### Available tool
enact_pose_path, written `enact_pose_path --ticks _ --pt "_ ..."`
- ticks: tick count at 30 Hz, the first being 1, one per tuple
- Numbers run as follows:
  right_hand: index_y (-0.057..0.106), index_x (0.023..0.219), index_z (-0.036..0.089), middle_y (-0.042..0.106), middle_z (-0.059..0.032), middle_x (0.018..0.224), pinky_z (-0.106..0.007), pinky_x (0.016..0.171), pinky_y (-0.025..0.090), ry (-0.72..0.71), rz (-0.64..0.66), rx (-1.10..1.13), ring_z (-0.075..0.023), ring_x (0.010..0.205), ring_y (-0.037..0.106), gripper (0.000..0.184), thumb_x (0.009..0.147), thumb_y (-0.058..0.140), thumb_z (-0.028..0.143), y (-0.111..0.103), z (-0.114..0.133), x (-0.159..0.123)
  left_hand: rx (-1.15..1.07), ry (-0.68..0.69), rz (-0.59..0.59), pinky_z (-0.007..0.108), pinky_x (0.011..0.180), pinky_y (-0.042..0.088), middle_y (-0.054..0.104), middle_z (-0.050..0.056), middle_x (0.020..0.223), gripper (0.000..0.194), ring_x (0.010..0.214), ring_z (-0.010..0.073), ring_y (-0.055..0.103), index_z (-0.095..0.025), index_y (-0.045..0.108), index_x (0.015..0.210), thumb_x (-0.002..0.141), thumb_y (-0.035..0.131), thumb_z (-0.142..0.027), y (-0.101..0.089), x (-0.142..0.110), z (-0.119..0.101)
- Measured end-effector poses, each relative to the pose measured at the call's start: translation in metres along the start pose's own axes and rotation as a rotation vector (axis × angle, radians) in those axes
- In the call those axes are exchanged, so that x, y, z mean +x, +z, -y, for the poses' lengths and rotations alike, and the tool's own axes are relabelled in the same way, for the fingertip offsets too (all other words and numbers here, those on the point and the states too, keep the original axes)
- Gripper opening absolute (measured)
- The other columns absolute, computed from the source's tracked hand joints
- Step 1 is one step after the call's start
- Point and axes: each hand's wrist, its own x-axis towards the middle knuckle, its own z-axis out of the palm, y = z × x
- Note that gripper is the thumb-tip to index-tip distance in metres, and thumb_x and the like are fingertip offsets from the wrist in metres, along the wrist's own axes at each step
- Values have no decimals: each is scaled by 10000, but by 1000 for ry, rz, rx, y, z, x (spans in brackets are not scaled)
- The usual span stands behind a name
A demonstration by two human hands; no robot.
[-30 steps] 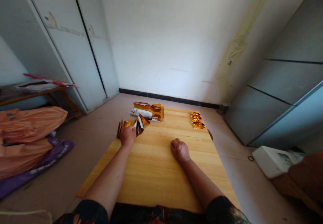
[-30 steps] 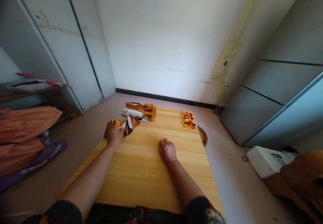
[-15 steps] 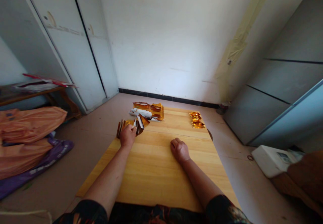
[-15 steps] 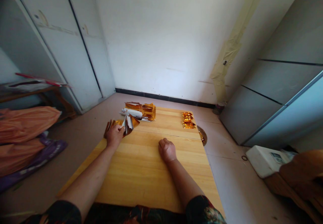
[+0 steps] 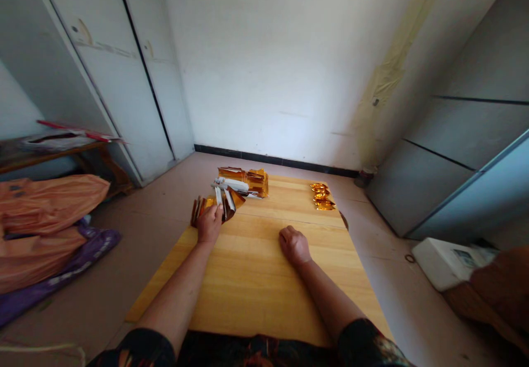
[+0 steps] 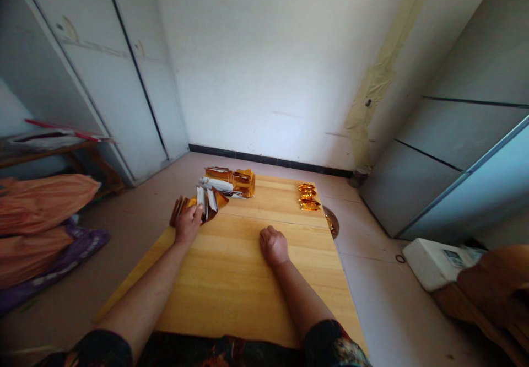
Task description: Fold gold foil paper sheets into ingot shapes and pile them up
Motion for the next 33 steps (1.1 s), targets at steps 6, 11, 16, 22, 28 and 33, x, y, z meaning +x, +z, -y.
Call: enact_pose_path --ticks 6,11,16,22,28,33 --pt "623 777 189 610 -19 794 -204 605 291 -12 0 12 -102 668 531 194 875 456 178 0 0 0 101 18 -73 266 645 364 572 34 712 321 699 163 520 -183 556 660 876 364 -324 0 -1 -2" --pt "626 774 187 610 -21 792 -203 609 296 -10 -1 8 -104 668 530 193 868 458 166 -1 1 0 111 10 -158 283 684 398 592 52 706 277 724 185 546 -179 598 665 835 390 -249 0 0 -3" --pt "623 770 189 605 -18 787 -206 606 288 -6 2 2 -103 663 523 191 872 462 173 -1 1 0 75 -33 -263 287 715 420 625 60 736 192 748 192 566 -174 620 716 783 445 -217 0 2 -3" --pt "620 759 190 594 -14 772 -212 595 274 -5 -16 5 -101 644 509 198 871 459 174 -1 1 0 109 -124 -296 289 679 401 635 74 778 158 779 209 563 -179 594 683 773 507 -275 -9 3 -14" --pt "618 748 189 591 -14 760 -214 594 271 -15 -32 2 -101 640 506 202 869 456 170 2 0 0 171 -188 -310 269 619 353 641 68 801 191 740 200 560 -182 601 731 803 508 -333 -24 0 -31" --pt "615 751 190 588 -13 760 -214 595 273 -29 -49 8 -99 639 505 214 876 443 175 5 -2 -1 207 -263 -347 259 573 314 641 55 742 243 659 195 555 -194 620 889 837 468 -377 -33 -4 -41"
